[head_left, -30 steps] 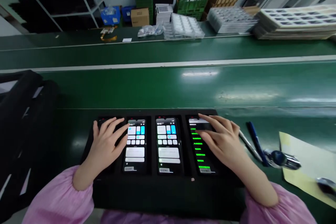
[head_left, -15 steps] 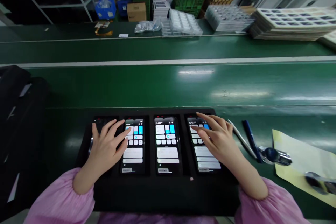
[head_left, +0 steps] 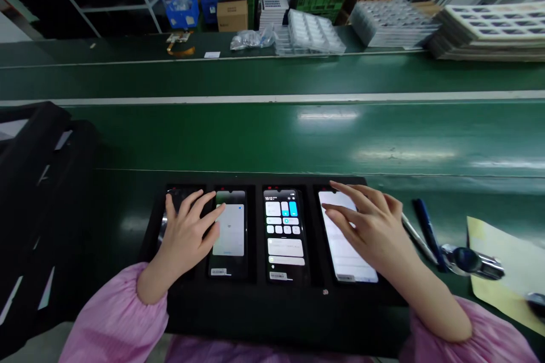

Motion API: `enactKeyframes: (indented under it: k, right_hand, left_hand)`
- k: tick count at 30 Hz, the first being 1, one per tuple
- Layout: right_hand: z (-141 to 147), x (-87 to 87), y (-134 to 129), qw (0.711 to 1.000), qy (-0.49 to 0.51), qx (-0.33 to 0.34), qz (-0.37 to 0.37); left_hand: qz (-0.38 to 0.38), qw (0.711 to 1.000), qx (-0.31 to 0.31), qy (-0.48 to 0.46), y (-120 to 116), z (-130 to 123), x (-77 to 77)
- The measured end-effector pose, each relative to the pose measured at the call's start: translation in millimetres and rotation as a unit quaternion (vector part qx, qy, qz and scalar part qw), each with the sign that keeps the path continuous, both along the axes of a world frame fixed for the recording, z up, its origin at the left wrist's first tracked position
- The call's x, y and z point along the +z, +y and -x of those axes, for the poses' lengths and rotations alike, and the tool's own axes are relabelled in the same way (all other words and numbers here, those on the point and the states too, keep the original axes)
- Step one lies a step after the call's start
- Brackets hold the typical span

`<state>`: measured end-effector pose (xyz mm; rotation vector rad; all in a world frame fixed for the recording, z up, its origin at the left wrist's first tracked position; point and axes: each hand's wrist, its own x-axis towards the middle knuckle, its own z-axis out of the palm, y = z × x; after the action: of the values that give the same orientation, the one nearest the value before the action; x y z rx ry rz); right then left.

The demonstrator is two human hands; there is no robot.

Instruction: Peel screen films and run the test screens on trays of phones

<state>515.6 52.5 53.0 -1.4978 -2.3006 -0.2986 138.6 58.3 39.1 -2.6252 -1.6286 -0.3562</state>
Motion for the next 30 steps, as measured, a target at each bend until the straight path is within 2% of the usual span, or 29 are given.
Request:
enactKeyframes:
  k: [4, 8, 12, 17, 21, 24, 27, 30]
  right_hand:
    - [47.4, 18.4, 4.1, 0.995, -0.003, 0.087, 0.052]
    - [76.6, 10.4, 14.2, 0.991, -0.019, 0.106, 0.074]
    - [77.6, -0.2, 19.4, 0.992, -0.014, 0.104, 0.069]
    - [74.5, -1.0, 19.9, 0.992, -0.015, 0.111, 0.052]
    - [76.2, -2.4, 20.1, 0.993, -0.016, 0.111, 0.041]
    - [79.8, -4.4, 21.7, 0.993, -0.01, 0.117, 0.032]
    - [81.1, -2.4, 23.3, 0.992, -0.005, 0.126, 0.021]
    - [70.7, 7.1, 21.7, 0.991, 0.009, 0.13, 0.013]
  left_hand:
    - [-0.018, 1.0, -0.004, -0.013, -1.5, 1.9, 2.7]
    - [-0.05, 0.998, 0.012, -0.031, -9.8, 11.7, 7.9]
    - [-0.042, 0.999, 0.016, -0.021, -14.6, 17.1, 10.3]
    - [-0.018, 0.999, 0.001, -0.033, -15.0, 7.8, 14.7]
    - [0.01, 0.996, -0.069, -0.062, -33.2, 3.6, 22.6]
    - [0.024, 0.992, -0.08, -0.09, -50.9, 4.3, 24.7]
    - [0.027, 0.992, -0.086, -0.088, -60.7, 3.0, 21.8]
    - [0.017, 0.993, -0.089, -0.075, -63.2, -0.5, 19.7]
